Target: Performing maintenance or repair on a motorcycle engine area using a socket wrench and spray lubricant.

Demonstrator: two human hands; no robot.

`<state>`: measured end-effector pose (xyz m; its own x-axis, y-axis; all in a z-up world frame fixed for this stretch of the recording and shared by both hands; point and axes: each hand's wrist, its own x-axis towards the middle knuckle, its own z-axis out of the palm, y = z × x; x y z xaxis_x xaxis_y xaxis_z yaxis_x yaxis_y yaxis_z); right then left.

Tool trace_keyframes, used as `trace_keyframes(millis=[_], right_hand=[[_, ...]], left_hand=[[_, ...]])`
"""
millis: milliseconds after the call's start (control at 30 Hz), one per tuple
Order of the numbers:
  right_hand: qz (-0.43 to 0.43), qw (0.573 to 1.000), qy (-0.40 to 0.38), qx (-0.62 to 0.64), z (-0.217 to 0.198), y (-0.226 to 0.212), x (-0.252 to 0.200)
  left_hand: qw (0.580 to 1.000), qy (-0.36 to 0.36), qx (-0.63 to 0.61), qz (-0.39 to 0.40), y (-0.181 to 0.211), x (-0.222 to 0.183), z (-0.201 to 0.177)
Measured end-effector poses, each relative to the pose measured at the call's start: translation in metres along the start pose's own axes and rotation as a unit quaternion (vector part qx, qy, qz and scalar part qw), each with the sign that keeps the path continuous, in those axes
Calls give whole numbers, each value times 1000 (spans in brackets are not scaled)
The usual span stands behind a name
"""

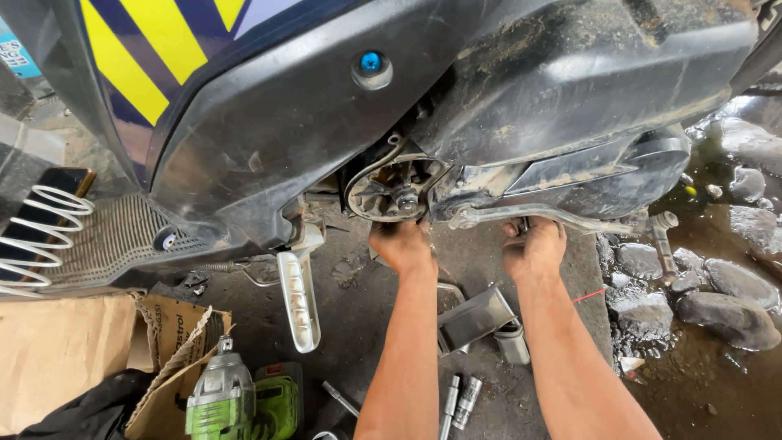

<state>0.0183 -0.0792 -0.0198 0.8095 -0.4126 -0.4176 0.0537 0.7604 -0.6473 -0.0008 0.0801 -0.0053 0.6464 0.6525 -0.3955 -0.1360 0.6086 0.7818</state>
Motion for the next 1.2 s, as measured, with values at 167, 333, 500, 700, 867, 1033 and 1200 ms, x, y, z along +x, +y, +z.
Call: trace_keyframes(millis=[167,333,500,700,867,1033,1200], right_hand=[[-18,998,31,-52,-3,-2,8],[-5,996,28,-87,-5,2,22],[73,997,-38,-5,8,-14,7],[135,988,-78,7,5,-30,-4],[151,983,-87,57,15,-19,0],[183,975,-22,123,21,-13,9],[172,976,-40,127,32,-21,-15]], left_hand=[[1000,1,11,-6,-20,10,-20],[963,-88,253,-8,41,-62,-40],[714,-222,663,23,-10,-74,-122],[690,-316,645,90,-18,-94,-149],[738,-259,619,71,4,-89,-158],[767,-141,604,166,11,-43,-209],[672,-233,682,171,-4,-49,-210]])
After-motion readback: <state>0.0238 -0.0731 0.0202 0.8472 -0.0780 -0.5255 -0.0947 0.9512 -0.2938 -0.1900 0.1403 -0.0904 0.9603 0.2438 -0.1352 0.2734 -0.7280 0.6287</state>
